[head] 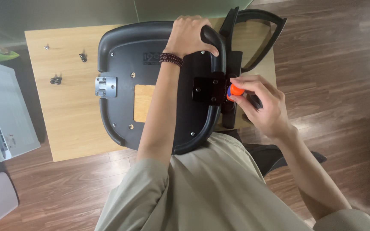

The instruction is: Use a screwdriver to attach components to the bottom of an office chair seat.

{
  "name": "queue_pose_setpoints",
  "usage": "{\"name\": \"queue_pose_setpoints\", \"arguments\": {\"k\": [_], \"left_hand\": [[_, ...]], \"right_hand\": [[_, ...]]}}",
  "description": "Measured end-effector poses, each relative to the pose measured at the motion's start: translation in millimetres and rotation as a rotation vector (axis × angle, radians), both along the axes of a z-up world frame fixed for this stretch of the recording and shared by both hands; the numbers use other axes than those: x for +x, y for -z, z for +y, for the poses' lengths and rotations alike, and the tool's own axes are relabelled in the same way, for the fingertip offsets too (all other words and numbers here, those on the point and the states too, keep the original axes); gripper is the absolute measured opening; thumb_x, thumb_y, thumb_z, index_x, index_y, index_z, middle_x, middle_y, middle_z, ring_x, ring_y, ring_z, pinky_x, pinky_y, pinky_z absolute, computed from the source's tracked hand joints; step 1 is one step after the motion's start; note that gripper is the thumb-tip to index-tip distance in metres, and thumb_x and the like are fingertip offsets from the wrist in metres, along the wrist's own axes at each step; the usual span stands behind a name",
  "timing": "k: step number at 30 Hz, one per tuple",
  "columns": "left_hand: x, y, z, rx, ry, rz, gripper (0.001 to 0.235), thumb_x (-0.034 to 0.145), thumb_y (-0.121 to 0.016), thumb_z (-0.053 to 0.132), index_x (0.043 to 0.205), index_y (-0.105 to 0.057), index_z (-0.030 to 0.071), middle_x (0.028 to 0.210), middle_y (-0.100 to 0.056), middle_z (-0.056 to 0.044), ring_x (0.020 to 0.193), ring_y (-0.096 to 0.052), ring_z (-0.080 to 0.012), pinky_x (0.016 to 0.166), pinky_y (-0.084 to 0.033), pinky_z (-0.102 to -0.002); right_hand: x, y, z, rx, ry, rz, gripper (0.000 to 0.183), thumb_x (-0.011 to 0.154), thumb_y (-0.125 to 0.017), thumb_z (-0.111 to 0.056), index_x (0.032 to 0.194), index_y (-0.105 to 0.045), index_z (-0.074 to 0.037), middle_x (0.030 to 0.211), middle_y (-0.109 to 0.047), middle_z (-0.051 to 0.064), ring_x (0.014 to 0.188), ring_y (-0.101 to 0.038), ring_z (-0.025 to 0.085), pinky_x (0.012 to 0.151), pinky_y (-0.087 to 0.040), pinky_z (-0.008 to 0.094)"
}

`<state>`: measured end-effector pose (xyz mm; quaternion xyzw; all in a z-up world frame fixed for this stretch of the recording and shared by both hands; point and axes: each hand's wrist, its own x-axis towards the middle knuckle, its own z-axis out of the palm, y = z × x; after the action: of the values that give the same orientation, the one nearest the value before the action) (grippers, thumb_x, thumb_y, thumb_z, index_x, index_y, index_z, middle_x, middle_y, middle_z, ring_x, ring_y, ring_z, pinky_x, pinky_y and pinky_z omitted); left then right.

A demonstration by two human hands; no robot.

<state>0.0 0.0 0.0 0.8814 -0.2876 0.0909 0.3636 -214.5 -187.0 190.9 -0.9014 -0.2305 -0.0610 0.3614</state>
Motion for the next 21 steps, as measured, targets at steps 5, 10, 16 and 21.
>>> {"name": "queue_pose_setpoints", "arguments": {"k": [5, 10, 16, 21], "left_hand": [[-0.3, 4.4, -1.3, -0.022, -0.002, -0.052, 0.084, 0.050, -0.092, 0.078, 0.093, -0.076, 0.008, 0.086, -0.072, -0.009, 0.084, -0.069, -0.0339, 0.084, -0.051, -0.048], [0.7, 4.1, -1.3, -0.011, 0.009, 0.003, 0.082, 0.050, -0.092, 0.077, 0.093, -0.076, 0.009, 0.087, -0.073, -0.009, 0.087, -0.070, -0.0328, 0.086, -0.051, -0.047], [0.1, 0.2, 2.1, -0.019, 0.011, -0.026, 0.083, 0.051, -0.092, 0.076, 0.096, -0.076, 0.009, 0.087, -0.073, -0.008, 0.087, -0.070, -0.0320, 0.087, -0.050, -0.048], [-0.6, -1.9, 4.2, -0.005, 0.023, -0.007, 0.081, 0.053, -0.092, 0.076, 0.097, -0.076, 0.010, 0.087, -0.072, -0.008, 0.087, -0.069, -0.0315, 0.087, -0.050, -0.048]], "right_hand": [[-1.5, 0.7, 4.3, -0.026, -0.014, -0.055, 0.033, 0.091, -0.082, -0.001, 0.119, -0.064, -0.002, 0.123, -0.070, 0.013, 0.104, -0.074, 0.025, 0.083, -0.061, 0.031], [1.3, 4.6, -10.3, 0.009, -0.079, 0.034, 0.034, 0.091, -0.078, -0.001, 0.122, -0.064, -0.002, 0.125, -0.070, 0.013, 0.113, -0.073, 0.027, 0.097, -0.061, 0.034], [1.7, 14.4, -22.1, 0.063, -0.084, -0.064, 0.031, 0.096, -0.072, -0.001, 0.126, -0.065, -0.003, 0.126, -0.070, 0.013, 0.117, -0.072, 0.028, 0.102, -0.063, 0.035], [6.0, 15.6, -24.3, 0.418, 0.058, 0.017, 0.023, 0.114, -0.050, -0.018, 0.133, -0.057, -0.005, 0.119, -0.064, 0.008, 0.107, -0.070, 0.020, 0.099, -0.061, 0.033]]}}
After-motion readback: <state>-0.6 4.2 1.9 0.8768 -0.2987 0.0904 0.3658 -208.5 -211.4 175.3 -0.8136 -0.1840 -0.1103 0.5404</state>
